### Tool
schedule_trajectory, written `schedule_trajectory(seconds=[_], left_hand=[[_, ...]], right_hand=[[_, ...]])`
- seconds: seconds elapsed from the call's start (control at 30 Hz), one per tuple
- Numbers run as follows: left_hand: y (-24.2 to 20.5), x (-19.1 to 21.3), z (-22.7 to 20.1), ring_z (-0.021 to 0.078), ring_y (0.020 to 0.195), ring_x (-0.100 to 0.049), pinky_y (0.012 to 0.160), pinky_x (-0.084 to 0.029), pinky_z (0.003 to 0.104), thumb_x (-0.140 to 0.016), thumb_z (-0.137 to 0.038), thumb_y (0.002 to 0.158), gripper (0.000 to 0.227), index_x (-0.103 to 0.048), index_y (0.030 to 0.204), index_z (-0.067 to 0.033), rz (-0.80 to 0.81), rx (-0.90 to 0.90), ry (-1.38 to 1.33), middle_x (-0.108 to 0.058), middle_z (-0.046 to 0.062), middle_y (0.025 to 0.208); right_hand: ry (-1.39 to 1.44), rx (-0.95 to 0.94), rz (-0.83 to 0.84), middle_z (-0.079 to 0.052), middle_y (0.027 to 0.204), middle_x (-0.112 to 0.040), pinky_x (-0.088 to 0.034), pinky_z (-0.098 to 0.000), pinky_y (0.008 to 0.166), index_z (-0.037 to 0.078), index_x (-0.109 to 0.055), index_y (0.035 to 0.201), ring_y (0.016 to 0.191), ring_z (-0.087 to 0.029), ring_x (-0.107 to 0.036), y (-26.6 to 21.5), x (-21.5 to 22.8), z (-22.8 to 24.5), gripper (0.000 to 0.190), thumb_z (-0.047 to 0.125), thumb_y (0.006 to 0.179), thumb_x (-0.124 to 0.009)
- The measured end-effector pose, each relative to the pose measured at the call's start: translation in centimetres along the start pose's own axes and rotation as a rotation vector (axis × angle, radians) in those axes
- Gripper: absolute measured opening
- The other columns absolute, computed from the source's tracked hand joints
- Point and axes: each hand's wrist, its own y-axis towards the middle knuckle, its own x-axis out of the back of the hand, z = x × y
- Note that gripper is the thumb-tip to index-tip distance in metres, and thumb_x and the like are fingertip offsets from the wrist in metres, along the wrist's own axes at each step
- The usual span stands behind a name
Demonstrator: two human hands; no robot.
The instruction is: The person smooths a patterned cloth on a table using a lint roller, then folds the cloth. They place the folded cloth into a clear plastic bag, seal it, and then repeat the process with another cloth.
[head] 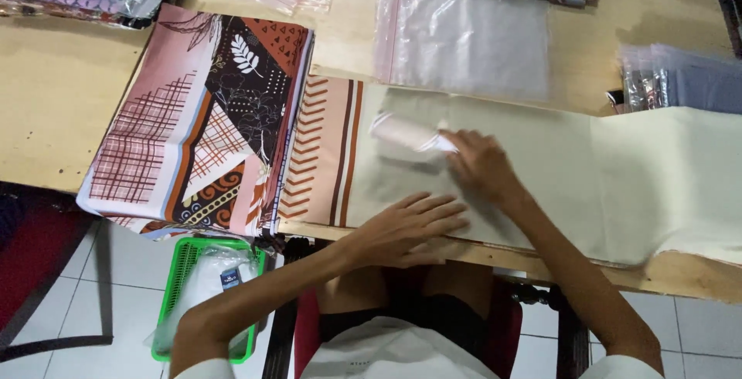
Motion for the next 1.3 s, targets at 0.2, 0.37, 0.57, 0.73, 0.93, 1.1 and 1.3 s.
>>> schedule_trajectory(seconds=[0.2, 0.37, 0.57, 0.73, 0.93, 1.1, 1.3], left_hand=[[0.0, -1.7, 0.1, 0.0347, 0.154, -0.031, 0.125, -0.024, 0.054, -0.035, -0.065, 0.101, 0.073, -0.036, 0.159, -0.0198, 0.065, 0.028, 0.057, -0.040, 0.010, 0.162], [-0.6, -0.2, 5.9, 0.0348, 0.143, -0.045, 0.119, -0.030, 0.056, -0.049, -0.053, 0.103, 0.052, -0.056, 0.144, -0.0209, 0.034, 0.202, -0.451, -0.057, 0.008, 0.144], [0.1, 3.9, 16.8, 0.0272, 0.113, -0.052, 0.092, -0.043, 0.041, -0.048, -0.018, 0.106, 0.024, -0.054, 0.129, -0.0196, -0.272, 0.642, -0.092, -0.054, 0.004, 0.119], [-0.1, 4.4, 18.9, 0.0272, 0.119, -0.039, 0.088, -0.033, 0.040, -0.043, -0.026, 0.105, 0.030, -0.047, 0.135, -0.0249, -0.084, 0.722, 0.335, -0.043, 0.003, 0.131], [0.1, 5.6, 17.6, 0.0324, 0.133, -0.032, 0.100, -0.025, 0.043, -0.032, -0.037, 0.110, 0.040, -0.045, 0.144, -0.0216, -0.001, 0.763, 0.314, -0.041, 0.011, 0.147], [0.4, 5.8, 17.1, 0.0331, 0.131, -0.033, 0.098, -0.024, 0.042, -0.032, -0.034, 0.111, 0.039, -0.046, 0.144, -0.0206, -0.036, 0.778, 0.291, -0.043, 0.012, 0.145], [0.3, 5.5, 17.5, 0.0319, 0.127, -0.036, 0.093, -0.028, 0.042, -0.041, -0.020, 0.105, 0.036, -0.051, 0.140, -0.0217, -0.095, 0.745, 0.346, -0.044, 0.007, 0.140]], right_hand=[[0.092, -0.069, 0.051, -0.013, 0.112, -0.063, -0.049, -0.0504, 0.095, 0.014, -0.048, 0.138, 0.105, -0.036, -0.065, -0.6, -3.1, 1.3, 0.038, 0.037, 0.112, -0.032], [0.481, -0.267, -0.054, -0.026, 0.125, -0.060, -0.046, -0.0591, 0.100, 0.004, -0.045, 0.139, 0.117, -0.047, -0.059, -0.7, 2.9, 4.9, 0.035, 0.018, 0.108, -0.039], [0.668, -0.149, -0.214, -0.021, 0.112, -0.063, -0.052, -0.0547, 0.094, 0.005, -0.064, 0.125, 0.108, -0.045, -0.065, -0.8, -2.7, 6.7, 0.028, 0.009, 0.106, -0.043], [0.438, -0.258, 0.112, -0.010, 0.103, -0.064, -0.058, -0.0494, 0.082, 0.018, -0.070, 0.125, 0.093, -0.033, -0.072, 1.6, -2.5, 10.7, 0.030, 0.013, 0.103, -0.050], [0.386, -0.447, 0.136, -0.011, 0.106, -0.077, -0.057, -0.0505, 0.093, 0.021, -0.078, 0.115, 0.104, -0.038, -0.072, 0.0, -1.2, 5.2, 0.027, 0.017, 0.098, -0.058], [0.370, -0.676, -0.034, -0.007, 0.087, -0.077, -0.055, -0.0409, 0.075, 0.022, -0.079, 0.106, 0.076, -0.025, -0.072, -4.1, 0.9, -0.4, 0.023, 0.016, 0.099, -0.058], [0.742, -0.354, -0.234, -0.017, 0.095, -0.077, -0.057, -0.0453, 0.083, 0.011, -0.079, 0.103, 0.091, -0.037, -0.074, -1.0, -2.9, 5.8, 0.021, 0.007, 0.097, -0.058]])
